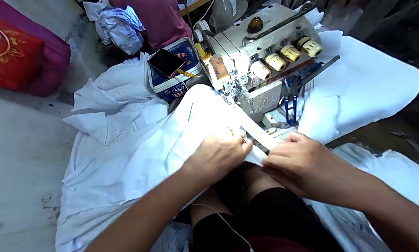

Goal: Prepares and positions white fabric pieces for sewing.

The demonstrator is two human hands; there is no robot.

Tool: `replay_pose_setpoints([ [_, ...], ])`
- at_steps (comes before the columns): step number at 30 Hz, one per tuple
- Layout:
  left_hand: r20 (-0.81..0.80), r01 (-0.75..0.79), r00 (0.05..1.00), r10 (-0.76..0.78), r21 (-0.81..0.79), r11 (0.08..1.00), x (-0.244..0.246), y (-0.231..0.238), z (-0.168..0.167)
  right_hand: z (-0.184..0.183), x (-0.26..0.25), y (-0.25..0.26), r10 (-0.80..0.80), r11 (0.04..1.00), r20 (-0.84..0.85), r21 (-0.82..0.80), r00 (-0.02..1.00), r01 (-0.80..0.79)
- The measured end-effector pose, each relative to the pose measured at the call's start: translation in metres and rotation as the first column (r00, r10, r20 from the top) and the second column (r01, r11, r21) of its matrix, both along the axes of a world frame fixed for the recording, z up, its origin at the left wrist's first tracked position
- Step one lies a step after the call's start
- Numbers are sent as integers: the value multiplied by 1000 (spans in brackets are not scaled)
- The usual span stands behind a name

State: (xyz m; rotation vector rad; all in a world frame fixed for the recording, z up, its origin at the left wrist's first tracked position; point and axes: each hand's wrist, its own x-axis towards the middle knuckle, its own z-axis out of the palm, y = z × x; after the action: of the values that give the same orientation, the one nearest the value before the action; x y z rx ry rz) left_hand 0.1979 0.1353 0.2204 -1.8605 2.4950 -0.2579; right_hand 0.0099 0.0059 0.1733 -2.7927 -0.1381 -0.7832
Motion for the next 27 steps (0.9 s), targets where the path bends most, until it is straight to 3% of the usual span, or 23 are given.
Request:
replay_pose_setpoints([
  [2, -14, 108, 994, -110, -119, 987, -6, -3, -29, -1, -19, -1, -41, 998, -30, -37, 999, 40],
  [4, -120, 118, 983, -142, -182, 976, -7, 4, -37, -3, -30, -3, -45, 999, -10, -8, 999, 45],
  [8, -307, 38, 946, -102, -208, 977, -5, 33, -10, 2, -27, 2, 54, 991, 55, 122, 997, -60],
  [13, -135, 54, 986, -94, -276, 960, 6, 51, -8, -1, -6, 23, 16, 993, 76, 116, 997, -24],
  [16, -128, 114, 980, -154, -277, 954, 3, 44, -22, 5, -19, 30, -41, 998, 27, 52, 999, 40],
  [22, -322, 99, 940, -112, -57, 994, 6, 13, -40, -8, -37, 18, -140, 990, -2, 17, 990, 140],
  [25, -224, 135, 959, -174, -183, 974, 6, 13, -36, -15, -37, 13, -172, 984, 31, 48, 985, 170],
  [27, -212, 71, 969, -129, -261, 963, -1, 23, -32, -18, -35, 12, -175, 982, 61, 80, 983, 170],
])
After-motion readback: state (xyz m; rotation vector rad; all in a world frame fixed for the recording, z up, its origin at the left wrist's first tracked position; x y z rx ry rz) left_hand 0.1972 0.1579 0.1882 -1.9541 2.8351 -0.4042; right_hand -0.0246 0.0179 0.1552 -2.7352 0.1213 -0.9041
